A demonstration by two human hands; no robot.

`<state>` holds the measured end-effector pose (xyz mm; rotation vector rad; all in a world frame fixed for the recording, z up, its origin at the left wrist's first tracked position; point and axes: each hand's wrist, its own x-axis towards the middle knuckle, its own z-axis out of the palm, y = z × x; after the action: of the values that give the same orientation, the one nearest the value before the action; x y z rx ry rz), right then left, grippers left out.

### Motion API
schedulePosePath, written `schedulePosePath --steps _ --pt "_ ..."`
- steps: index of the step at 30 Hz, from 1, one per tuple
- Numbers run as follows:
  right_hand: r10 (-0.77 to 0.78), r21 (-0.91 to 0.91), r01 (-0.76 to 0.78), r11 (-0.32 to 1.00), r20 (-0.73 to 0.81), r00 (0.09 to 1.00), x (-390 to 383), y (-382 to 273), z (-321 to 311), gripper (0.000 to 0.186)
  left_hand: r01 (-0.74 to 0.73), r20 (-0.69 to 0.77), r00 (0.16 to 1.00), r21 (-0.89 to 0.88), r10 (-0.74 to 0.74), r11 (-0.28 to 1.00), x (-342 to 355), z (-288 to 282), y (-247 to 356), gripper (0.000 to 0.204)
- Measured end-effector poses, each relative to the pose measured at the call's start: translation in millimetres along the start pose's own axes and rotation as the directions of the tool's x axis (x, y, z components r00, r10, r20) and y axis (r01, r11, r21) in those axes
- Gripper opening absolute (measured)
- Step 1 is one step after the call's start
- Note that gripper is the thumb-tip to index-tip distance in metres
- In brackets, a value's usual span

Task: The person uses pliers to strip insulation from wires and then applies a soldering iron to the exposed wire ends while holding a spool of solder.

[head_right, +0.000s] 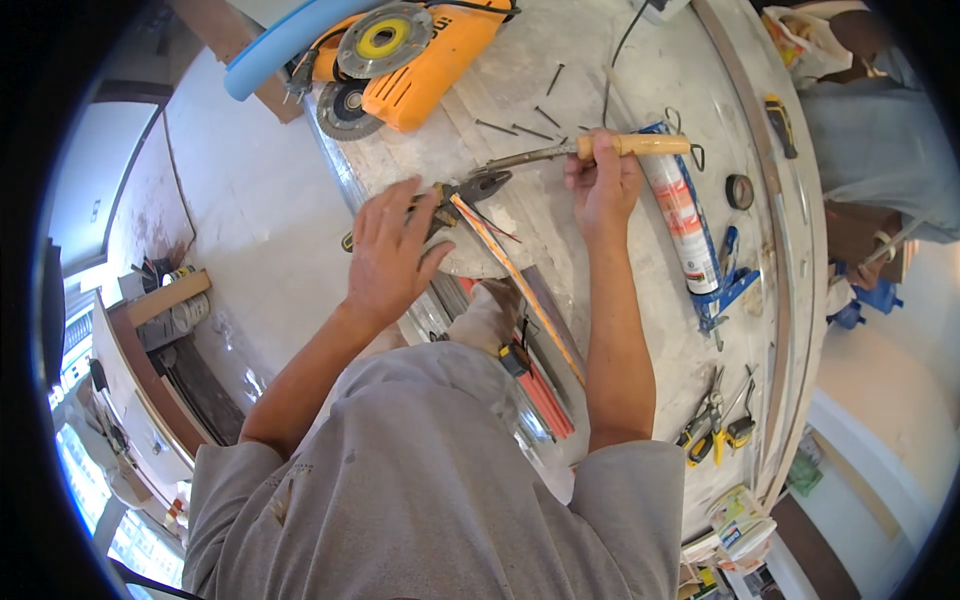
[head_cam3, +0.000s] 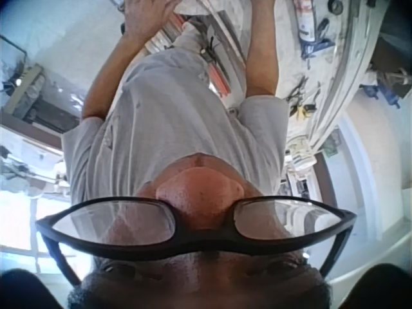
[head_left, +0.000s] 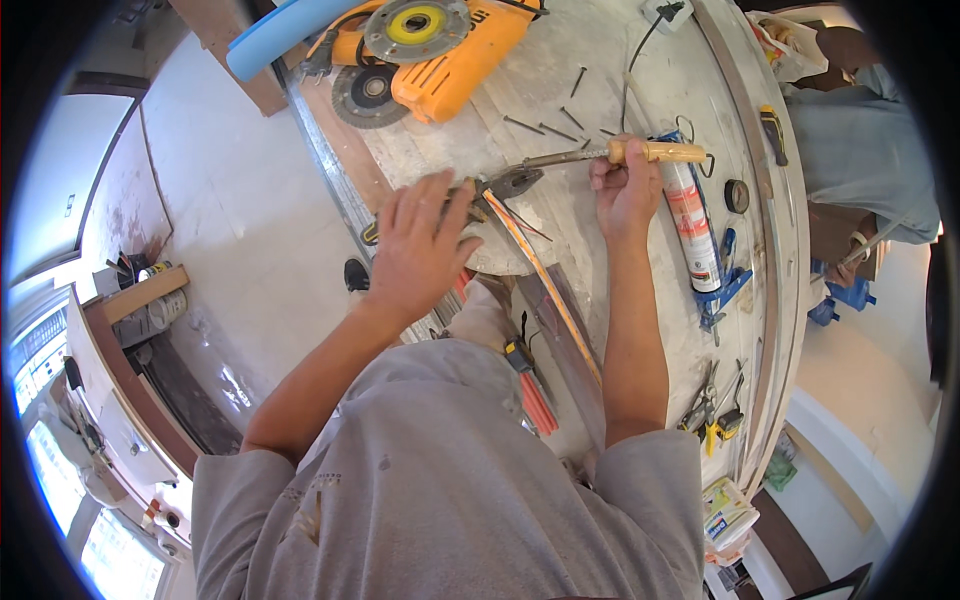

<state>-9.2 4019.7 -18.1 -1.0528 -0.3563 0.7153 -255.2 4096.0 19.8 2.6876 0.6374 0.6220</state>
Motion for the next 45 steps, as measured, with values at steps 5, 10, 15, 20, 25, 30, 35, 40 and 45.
schedulePosePath --steps 5,10,15,20,25,30,35,40,45 --pt "-0.022 0.008 0.022 1.000 0.031 0.999 2 1 -3 0.022 0.080 0.042 0.996 -0.027 -0.079 0.996 -6 0 -13 0.055" --pt "0.007 0.022 -0.007 1.000 -0.022 1.000 1 0 0 0.022 0.082 0.029 0.996 -0.056 -0.081 0.995 -11 -5 -19 0.051" --pt "0.018 0.020 -0.017 1.000 -0.036 0.999 0 -2 1 0.021 0.108 0.043 0.993 -0.046 -0.106 0.993 -8 -9 -14 0.050" --pt "0.024 0.023 -0.024 0.999 -0.020 1.000 0 -1 1 0.021 -0.083 -0.028 0.996 -0.067 0.082 0.994 -22 1 0 0.044" --pt "0.014 0.006 -0.014 1.000 -0.019 1.000 0 0 -1 0.022 -0.037 -0.048 0.998 -0.009 0.036 0.999 -11 14 17 0.042" --pt "0.013 -0.004 -0.013 1.000 -0.023 1.000 -1 0 0 0.023 0.070 -0.042 0.997 0.071 -0.067 0.995 -5 12 15 0.043" --pt "0.017 0.074 -0.016 0.997 -0.001 1.000 0 -3 -3 0.023 0.025 0.003 1.000 0.009 -0.025 1.000 8 13 12 0.043" --pt "0.038 0.104 -0.037 0.994 -0.012 0.999 4 0 -5 0.024 0.019 0.015 1.000 0.004 -0.019 1.000 9 12 8 0.043" --pt "0.023 0.120 -0.015 0.993 -0.069 0.997 3 -2 1 0.022 -0.041 0.024 0.999 -0.068 0.043 0.997 14 6 9 0.042"
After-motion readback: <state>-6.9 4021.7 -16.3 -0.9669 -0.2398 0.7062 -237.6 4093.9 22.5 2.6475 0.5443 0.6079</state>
